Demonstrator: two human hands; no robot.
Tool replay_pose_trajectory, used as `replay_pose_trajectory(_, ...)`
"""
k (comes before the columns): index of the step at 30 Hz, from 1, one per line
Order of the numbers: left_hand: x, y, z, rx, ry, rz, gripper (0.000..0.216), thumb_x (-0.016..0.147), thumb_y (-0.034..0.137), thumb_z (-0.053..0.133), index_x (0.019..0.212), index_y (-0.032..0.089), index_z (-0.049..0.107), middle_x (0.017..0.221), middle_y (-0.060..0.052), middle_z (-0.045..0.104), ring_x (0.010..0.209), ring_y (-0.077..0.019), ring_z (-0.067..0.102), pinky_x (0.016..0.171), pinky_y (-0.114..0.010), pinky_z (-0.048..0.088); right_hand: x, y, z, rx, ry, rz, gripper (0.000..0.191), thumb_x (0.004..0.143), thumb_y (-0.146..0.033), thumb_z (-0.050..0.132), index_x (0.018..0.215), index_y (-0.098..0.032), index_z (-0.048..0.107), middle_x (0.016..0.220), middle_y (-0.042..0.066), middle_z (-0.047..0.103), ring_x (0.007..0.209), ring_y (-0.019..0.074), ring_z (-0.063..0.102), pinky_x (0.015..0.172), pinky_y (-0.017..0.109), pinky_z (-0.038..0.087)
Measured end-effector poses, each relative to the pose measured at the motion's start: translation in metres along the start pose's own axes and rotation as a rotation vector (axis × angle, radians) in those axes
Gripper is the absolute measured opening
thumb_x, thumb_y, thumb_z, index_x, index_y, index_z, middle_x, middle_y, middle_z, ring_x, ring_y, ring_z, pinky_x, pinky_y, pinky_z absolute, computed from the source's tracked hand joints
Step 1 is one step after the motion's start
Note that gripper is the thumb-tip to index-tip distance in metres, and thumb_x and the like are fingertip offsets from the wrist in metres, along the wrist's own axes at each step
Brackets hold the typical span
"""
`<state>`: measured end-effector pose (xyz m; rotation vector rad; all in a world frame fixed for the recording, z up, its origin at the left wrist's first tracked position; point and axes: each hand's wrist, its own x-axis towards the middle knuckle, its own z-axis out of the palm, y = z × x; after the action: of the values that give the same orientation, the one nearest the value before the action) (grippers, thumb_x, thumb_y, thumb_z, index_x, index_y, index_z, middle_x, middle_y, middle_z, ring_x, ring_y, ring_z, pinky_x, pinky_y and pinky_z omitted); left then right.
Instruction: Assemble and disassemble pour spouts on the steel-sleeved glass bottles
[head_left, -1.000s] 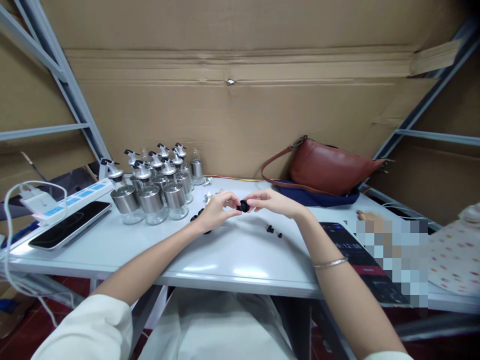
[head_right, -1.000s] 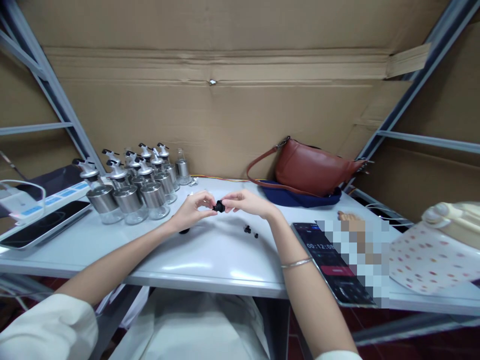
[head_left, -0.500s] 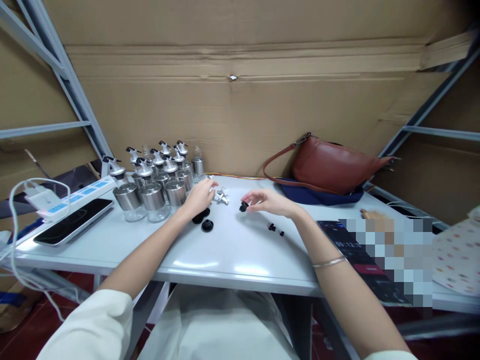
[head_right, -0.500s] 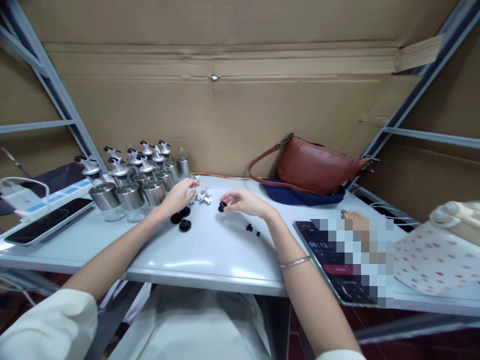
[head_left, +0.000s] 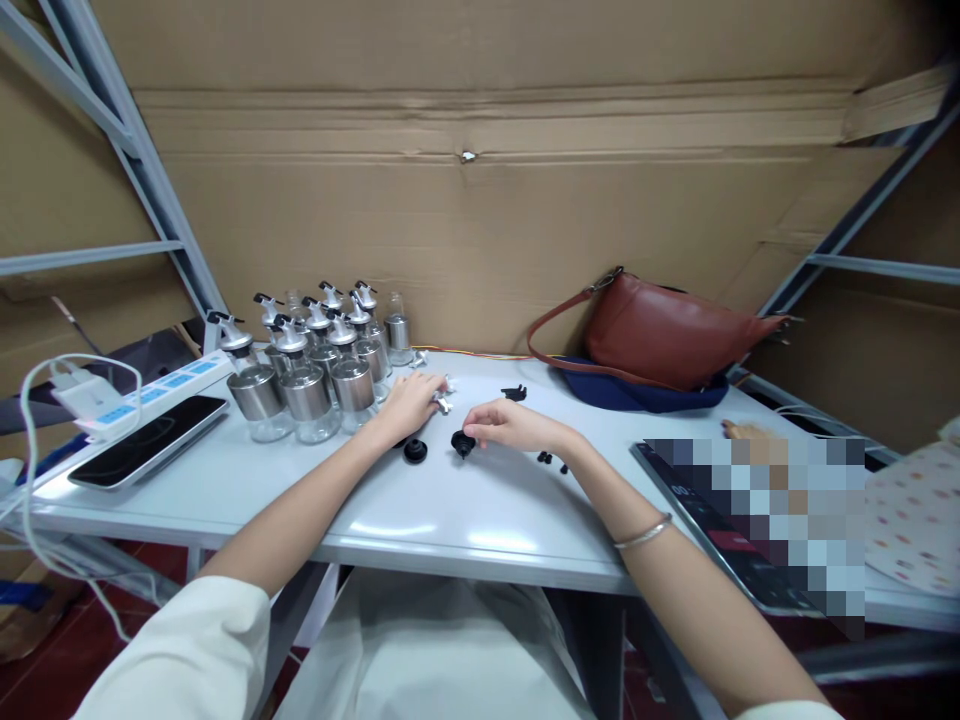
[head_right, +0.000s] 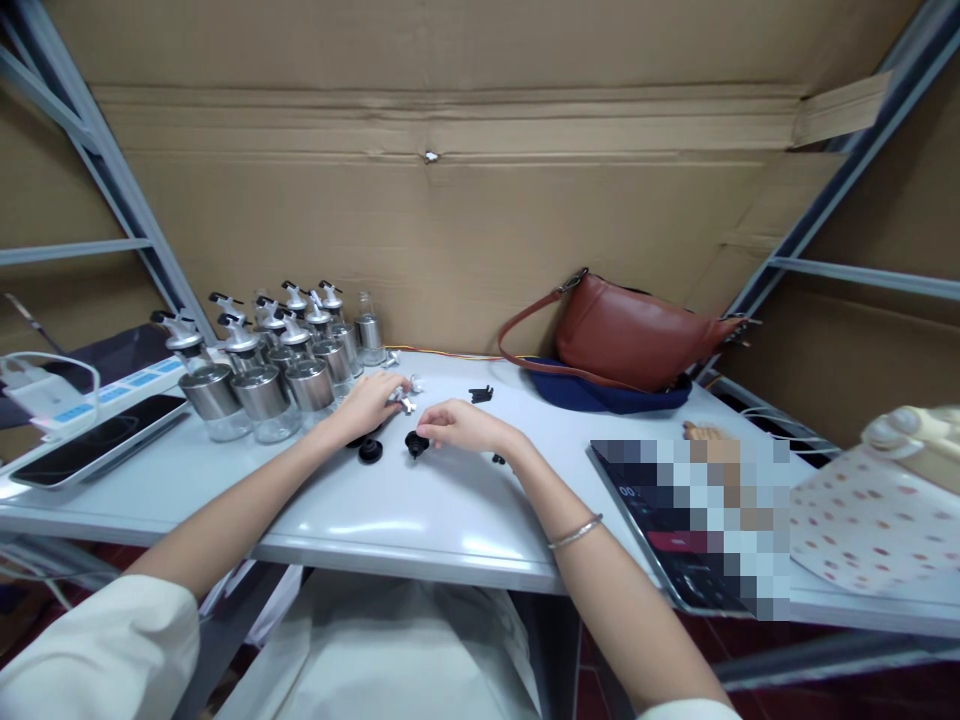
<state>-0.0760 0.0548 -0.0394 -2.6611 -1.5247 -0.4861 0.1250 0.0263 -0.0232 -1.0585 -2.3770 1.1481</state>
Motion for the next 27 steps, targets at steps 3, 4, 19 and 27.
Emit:
replay_pose_trajectory(3, 0.000, 0.001, 0.000, 0.008, 0.000, -0.014, 0.019, 0.084, 0.016, 0.053, 0.102, 0.020, 0.055, 0.108, -0.006, 0.065, 0.104, -0.0257, 0.054, 0.087, -0.040, 0.037, 0.005, 0.002, 0.006, -0.120, 0.069, -0.033, 0.028, 0.085, -0.036, 0.049, 0.080, -0.012, 0.065, 0.066, 0.001, 0.057, 0.058, 0.0102, 0.045, 0.059, 0.023, 0.035)
replay_pose_trajectory(4, 0.000, 0.001, 0.001, 0.011, 0.014, -0.015, 0.020, 0.084, 0.017, 0.053, 0.103, 0.020, 0.055, 0.108, -0.006, 0.065, 0.104, -0.0257, 0.054, 0.087, -0.040, 0.037, 0.006, 0.003, 0.008, -0.157, 0.103, -0.046, 0.027, 0.085, -0.034, 0.050, 0.080, -0.013, 0.066, 0.068, 0.002, 0.059, 0.061, 0.0108, 0.046, 0.060, 0.023, 0.036)
replay_pose_trajectory(19, 0.002, 0.023, 0.005, -0.794, 0.350, -0.063, 0.021, 0.081, 0.028, 0.059, 0.096, 0.018, 0.048, 0.090, -0.001, 0.057, 0.059, -0.0078, 0.056, 0.058, -0.022, 0.044, 0.009, 0.004, 0.017, 0.287, 0.064, 0.010, 0.019, 0.082, -0.009, 0.043, 0.094, -0.015, 0.056, 0.091, 0.008, 0.069, 0.085, 0.0143, 0.067, 0.074, 0.027, 0.050)
replay_pose_trajectory(27, -0.007, 0.043, 0.002, -0.871, 0.412, -0.014, 0.023, 0.084, 0.037, 0.053, 0.088, 0.021, 0.038, 0.078, 0.003, 0.052, 0.063, -0.0086, 0.052, 0.059, -0.021, 0.040, 0.005, 0.001, 0.003, 0.251, 0.152, -0.046, 0.008, 0.075, -0.014, 0.051, 0.077, -0.015, 0.059, 0.072, 0.002, 0.065, 0.068, 0.0131, 0.061, 0.072, 0.030, 0.048)
